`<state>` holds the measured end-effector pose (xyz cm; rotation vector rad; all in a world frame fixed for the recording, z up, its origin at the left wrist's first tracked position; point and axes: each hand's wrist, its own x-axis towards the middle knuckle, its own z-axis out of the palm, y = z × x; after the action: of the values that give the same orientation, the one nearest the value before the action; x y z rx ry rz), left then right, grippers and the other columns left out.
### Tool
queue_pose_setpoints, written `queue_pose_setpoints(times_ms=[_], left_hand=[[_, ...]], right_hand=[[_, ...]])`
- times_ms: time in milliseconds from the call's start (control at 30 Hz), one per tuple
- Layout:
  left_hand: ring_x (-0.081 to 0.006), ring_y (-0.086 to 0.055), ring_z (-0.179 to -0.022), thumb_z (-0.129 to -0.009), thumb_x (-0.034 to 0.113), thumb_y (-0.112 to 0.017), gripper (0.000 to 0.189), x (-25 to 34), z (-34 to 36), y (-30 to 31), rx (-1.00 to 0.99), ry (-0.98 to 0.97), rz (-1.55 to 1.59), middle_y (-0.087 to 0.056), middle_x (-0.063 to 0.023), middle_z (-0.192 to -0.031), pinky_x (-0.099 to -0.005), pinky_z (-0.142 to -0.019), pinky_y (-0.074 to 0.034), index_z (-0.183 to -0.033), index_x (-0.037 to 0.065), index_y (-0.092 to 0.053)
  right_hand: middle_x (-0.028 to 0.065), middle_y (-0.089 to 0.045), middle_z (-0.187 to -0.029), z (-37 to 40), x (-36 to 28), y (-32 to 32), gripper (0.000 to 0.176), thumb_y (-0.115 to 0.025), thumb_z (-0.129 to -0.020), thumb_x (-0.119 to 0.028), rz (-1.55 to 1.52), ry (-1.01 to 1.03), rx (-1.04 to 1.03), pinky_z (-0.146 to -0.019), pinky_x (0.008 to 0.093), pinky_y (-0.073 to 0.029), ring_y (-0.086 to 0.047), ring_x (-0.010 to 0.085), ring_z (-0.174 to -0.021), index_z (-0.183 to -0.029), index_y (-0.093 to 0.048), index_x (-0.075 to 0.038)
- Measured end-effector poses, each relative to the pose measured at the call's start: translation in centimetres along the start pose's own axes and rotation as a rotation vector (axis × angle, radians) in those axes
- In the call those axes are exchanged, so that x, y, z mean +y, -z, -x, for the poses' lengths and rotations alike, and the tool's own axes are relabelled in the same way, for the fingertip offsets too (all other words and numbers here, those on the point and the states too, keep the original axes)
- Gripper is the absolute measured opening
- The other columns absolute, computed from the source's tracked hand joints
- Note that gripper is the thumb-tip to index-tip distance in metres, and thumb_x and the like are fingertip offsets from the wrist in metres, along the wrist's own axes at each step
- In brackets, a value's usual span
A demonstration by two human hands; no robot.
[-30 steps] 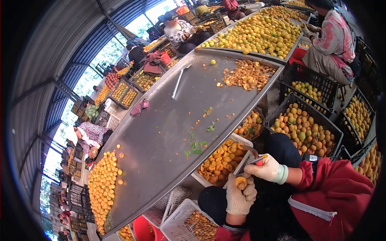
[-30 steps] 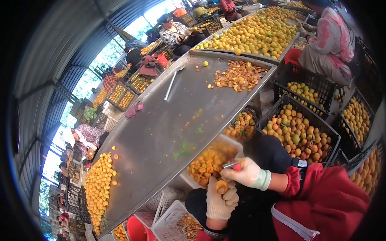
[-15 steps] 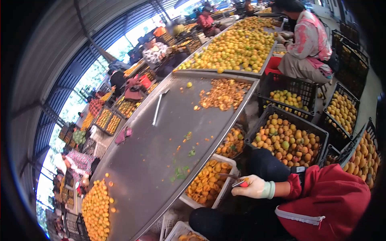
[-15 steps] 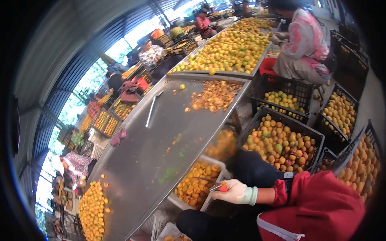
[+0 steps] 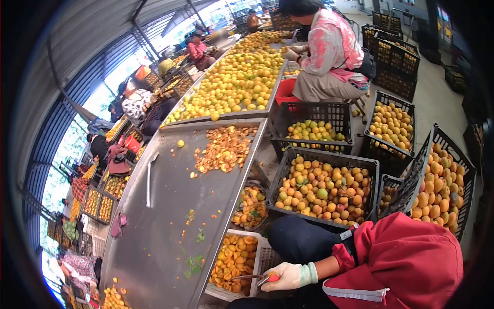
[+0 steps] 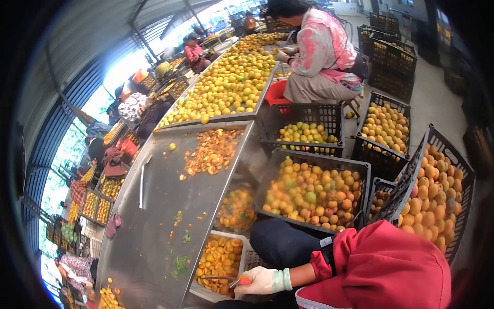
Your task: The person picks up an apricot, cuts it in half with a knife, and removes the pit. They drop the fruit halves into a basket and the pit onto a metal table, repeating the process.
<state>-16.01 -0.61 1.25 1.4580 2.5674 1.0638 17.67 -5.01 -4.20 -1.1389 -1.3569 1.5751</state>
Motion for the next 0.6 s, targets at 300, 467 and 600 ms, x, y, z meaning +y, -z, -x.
queue_pose_setpoints(times_ms=[300,467,600], left_hand=[[-0.0280,-0.057,-0.096,-0.093,0.025,-0.063,0.041,8.5,-3.2,-7.8,-0.222,-0.223,0.287,-0.060,-0.0194,-0.110,-0.0397,-0.087,-0.049,-0.117,-0.007,-0.053],[-0.0175,-0.056,-0.095,-0.092,0.020,-0.064,0.029,10.6,1.7,-7.4,-0.558,0.192,0.698,-0.058,-0.0080,-0.103,-0.0296,-0.086,-0.048,-0.114,0.003,-0.055],[-0.0454,-0.063,-0.093,-0.095,0.036,-0.048,0.048,4.8,0.9,-9.7,-0.583,-0.231,0.445,-0.064,-0.0302,-0.107,-0.0490,-0.081,-0.050,-0.119,-0.005,-0.058]], right_hand=[[0.0160,-0.067,-0.080,-2.5,3.0,15.0,0.033,-0.061,-0.088,-0.037,0.342,0.114,0.650,-0.072,0.0371,-0.052,-0.066,0.0285,-0.079,-0.099,-0.068,-0.008],[0.0191,-0.066,-0.075,2.5,15.7,29.8,0.029,-0.051,-0.086,-0.030,0.465,-0.453,1.503,-0.067,0.0406,-0.051,-0.066,0.0341,-0.075,-0.083,-0.067,-0.006],[0.0193,-0.068,-0.101,6.8,17.9,26.2,0.026,-0.061,-0.085,-0.032,0.264,-0.885,1.532,-0.081,0.0439,-0.050,-0.064,0.0371,-0.100,-0.100,-0.065,-0.011]])
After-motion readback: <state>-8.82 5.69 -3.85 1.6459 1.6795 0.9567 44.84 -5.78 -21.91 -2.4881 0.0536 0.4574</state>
